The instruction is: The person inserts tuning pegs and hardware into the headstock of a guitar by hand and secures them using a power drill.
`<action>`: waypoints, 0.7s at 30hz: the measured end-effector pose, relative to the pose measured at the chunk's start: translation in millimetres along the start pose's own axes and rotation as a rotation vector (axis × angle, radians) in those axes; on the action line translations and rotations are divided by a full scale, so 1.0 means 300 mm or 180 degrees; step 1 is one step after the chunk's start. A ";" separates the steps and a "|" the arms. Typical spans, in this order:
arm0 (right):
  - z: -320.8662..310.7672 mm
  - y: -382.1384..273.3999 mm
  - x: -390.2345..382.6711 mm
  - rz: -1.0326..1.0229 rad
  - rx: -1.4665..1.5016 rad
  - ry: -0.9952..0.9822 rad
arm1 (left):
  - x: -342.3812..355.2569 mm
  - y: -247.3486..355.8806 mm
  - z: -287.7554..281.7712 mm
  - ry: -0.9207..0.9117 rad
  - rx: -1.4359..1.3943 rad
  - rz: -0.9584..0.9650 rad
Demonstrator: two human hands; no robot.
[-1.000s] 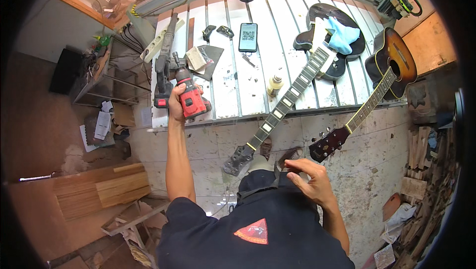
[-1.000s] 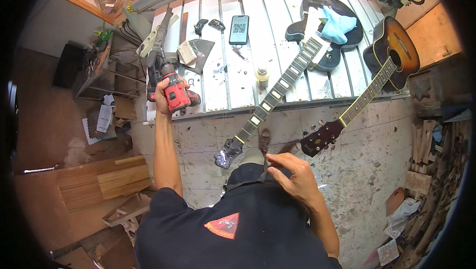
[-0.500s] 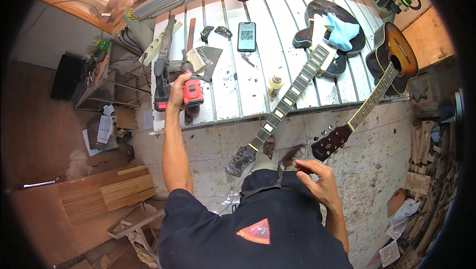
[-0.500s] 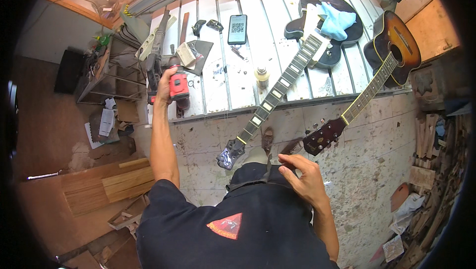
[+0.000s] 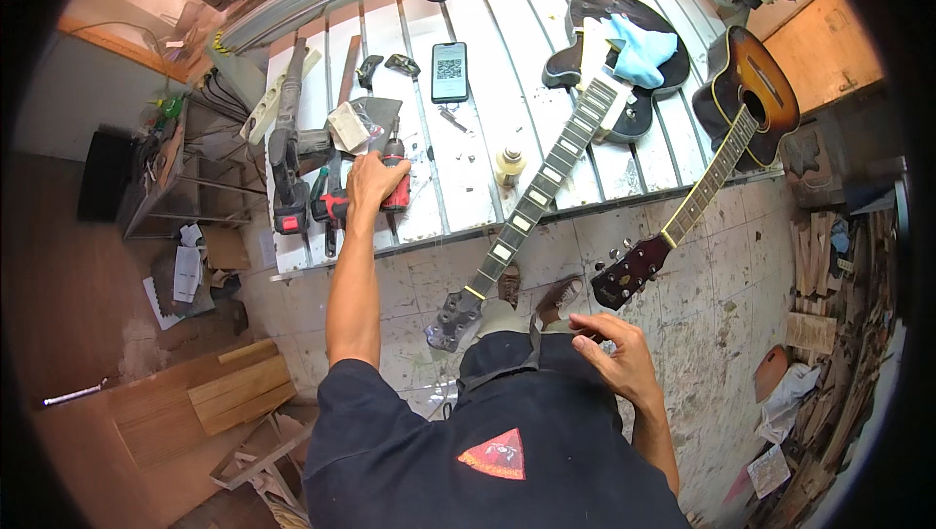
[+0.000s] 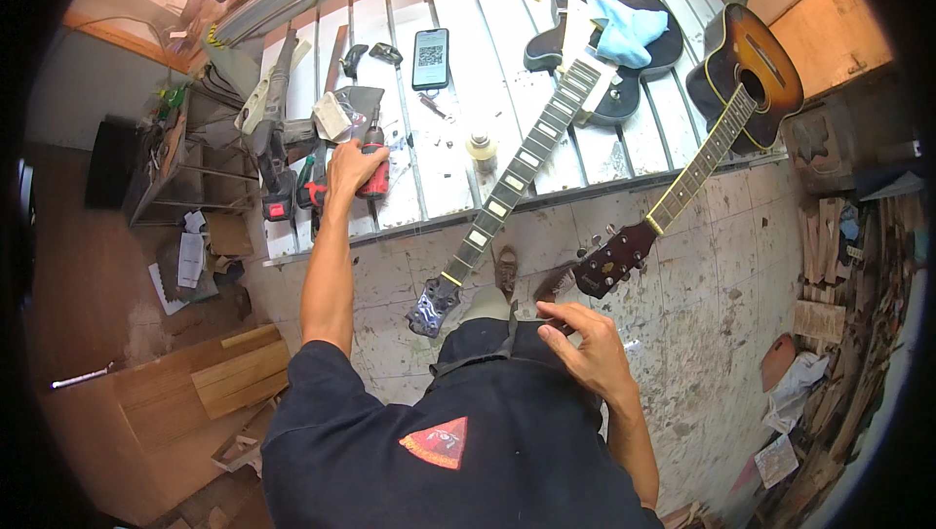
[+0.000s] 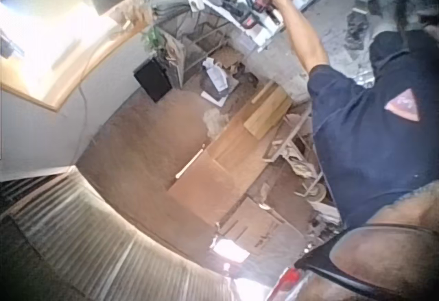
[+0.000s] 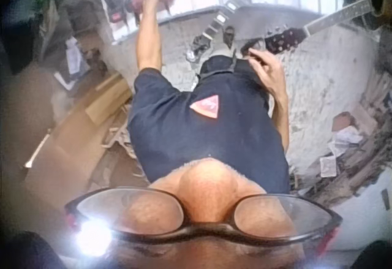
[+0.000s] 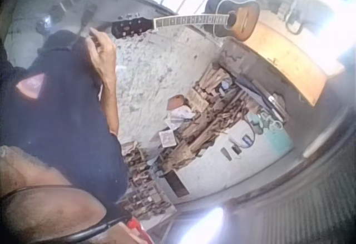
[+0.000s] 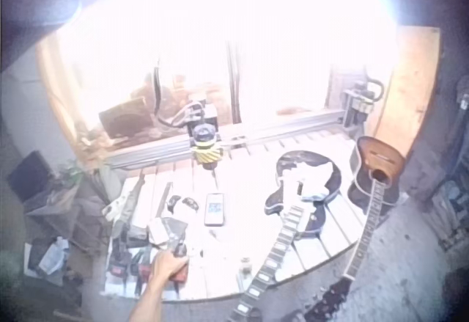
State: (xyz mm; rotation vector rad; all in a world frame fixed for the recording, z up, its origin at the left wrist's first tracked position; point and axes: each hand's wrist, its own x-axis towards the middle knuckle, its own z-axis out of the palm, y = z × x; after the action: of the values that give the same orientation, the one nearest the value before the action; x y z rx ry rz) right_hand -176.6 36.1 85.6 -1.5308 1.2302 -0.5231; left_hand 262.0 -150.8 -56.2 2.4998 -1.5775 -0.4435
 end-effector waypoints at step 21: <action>0.005 0.014 -0.073 0.0125 0.0092 0.0587 | -0.131 0.198 0.188 0.0336 0.0137 0.2489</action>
State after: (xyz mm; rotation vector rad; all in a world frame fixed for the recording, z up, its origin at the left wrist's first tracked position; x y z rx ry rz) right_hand -185.4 56.7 87.1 -1.4560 1.3845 -0.6650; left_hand 176.9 -139.7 -86.3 1.6749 -2.3233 -0.1551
